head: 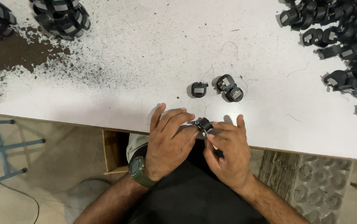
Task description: The person uses a small handheld tool to scrape or deburr the edges of small black mechanical parts on a white table. The person handles the parts one at a time, rotating them to treat different edges, and places finished pieces into a growing pile on the left side of the table.
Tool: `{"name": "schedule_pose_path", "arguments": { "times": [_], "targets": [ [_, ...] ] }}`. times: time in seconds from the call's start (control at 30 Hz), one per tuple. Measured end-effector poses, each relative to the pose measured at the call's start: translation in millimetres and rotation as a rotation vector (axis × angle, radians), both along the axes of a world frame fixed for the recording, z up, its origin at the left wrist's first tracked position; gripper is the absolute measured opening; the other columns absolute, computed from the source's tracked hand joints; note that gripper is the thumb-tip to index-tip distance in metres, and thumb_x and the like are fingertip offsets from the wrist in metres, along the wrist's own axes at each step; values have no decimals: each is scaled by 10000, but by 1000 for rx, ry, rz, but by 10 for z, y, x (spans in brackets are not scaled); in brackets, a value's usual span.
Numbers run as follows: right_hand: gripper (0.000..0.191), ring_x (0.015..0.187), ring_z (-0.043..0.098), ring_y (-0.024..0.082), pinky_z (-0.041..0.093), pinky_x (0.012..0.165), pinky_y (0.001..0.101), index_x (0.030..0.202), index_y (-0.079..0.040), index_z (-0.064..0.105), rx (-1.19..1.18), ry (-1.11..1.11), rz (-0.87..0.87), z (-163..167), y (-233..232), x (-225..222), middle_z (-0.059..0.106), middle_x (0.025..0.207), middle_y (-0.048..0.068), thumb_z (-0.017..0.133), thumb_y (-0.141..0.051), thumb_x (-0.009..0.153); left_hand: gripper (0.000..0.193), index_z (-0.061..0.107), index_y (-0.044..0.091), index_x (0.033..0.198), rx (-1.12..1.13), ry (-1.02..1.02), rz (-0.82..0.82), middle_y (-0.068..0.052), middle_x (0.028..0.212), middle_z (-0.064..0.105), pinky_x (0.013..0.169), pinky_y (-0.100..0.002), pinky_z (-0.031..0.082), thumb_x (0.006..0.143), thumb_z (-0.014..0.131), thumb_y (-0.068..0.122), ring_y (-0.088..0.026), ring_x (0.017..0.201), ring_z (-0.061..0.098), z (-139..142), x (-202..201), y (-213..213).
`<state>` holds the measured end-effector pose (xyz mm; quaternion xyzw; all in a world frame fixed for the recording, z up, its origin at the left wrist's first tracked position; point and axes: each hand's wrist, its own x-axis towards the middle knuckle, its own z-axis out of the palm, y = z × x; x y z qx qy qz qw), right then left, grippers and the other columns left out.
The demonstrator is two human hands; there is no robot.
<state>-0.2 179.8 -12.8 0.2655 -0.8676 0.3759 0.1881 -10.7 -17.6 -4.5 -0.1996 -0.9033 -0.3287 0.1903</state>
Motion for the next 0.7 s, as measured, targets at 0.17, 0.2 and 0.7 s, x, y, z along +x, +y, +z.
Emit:
{"name": "schedule_pose_path", "arguments": {
  "times": [0.17,0.2,0.7],
  "targets": [
    [432,1244,657,282,215,1279,582,1190,-68,553,55,85,123,-65,45,30,635,968,58,766,71,842,79,708,129,950,2,5,5,1,1155,693,1270,-527,224,901,767,143,-194,1260,595,16,-6,-3],
    [427,1230,664,276,220,1281,571,1183,-71,567,42,92,114,-77,37,31,638,957,54,768,78,837,80,709,125,959,3,-1,-2,-3,1156,696,1271,-527,222,903,764,142,-196,1263,593,21,-5,-8],
    [321,1180,686,261,226,1297,559,1086,-62,656,25,52,45,31,-54,-10,649,947,69,735,111,826,83,702,107,955,48,-92,-16,-16,1138,675,1286,-558,196,880,738,114,-223,1301,590,111,-29,-37]
  ]
}}
